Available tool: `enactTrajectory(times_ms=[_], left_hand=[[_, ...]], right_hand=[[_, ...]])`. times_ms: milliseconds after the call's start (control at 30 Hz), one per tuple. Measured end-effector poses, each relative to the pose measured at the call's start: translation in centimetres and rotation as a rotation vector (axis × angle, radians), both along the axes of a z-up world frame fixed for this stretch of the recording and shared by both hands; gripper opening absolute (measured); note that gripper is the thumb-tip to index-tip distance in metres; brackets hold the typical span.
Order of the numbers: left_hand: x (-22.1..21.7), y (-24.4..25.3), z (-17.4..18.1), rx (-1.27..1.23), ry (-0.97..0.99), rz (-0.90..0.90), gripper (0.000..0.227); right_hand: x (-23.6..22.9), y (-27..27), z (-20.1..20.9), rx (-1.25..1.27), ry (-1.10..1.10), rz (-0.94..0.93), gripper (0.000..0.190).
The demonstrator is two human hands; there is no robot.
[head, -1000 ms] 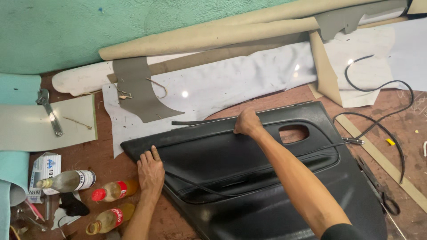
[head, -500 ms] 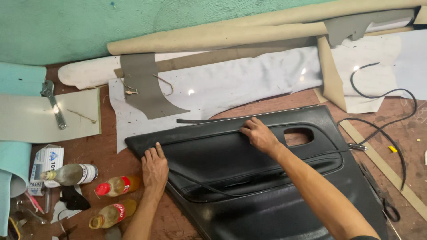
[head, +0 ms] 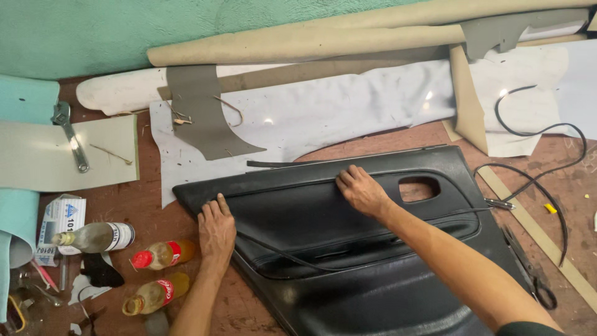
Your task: The person reupholsters a car door panel by fitting and pressing a black trim strip into a groove along the panel's interior surface by hand and then using a thin tool to secure the edge.
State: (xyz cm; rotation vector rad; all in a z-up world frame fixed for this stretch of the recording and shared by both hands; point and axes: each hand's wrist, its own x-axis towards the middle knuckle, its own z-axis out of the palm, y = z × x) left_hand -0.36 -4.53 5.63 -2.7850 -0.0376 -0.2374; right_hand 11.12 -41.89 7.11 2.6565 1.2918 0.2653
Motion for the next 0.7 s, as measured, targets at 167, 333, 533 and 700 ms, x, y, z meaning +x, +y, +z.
enactTrajectory(times_ms=[167,333,533,700], left_hand=[[0.2,-0.2,0.3,0.031,0.042,-0.008,0.051],[-0.2,-0.8,0.6,0.122,-0.011,-0.025,0.049],[0.1,-1.1,1.7,-0.031,-0.034,0.003,0.047],[2.8,-6.0,4.0,-0.032,-0.075,0.186,0.036]], right_hand=[[-1.3,-0.1,0.4,0.001,0.017,-0.069,0.044],[-2.3,0.0,1.3,0.087,0.045,-0.106,0.048],[-1.7,0.2,1.8,0.083,0.096,-0.137,0.044],[-1.3,0.2,1.2,0.147,0.143,-0.146,0.038]])
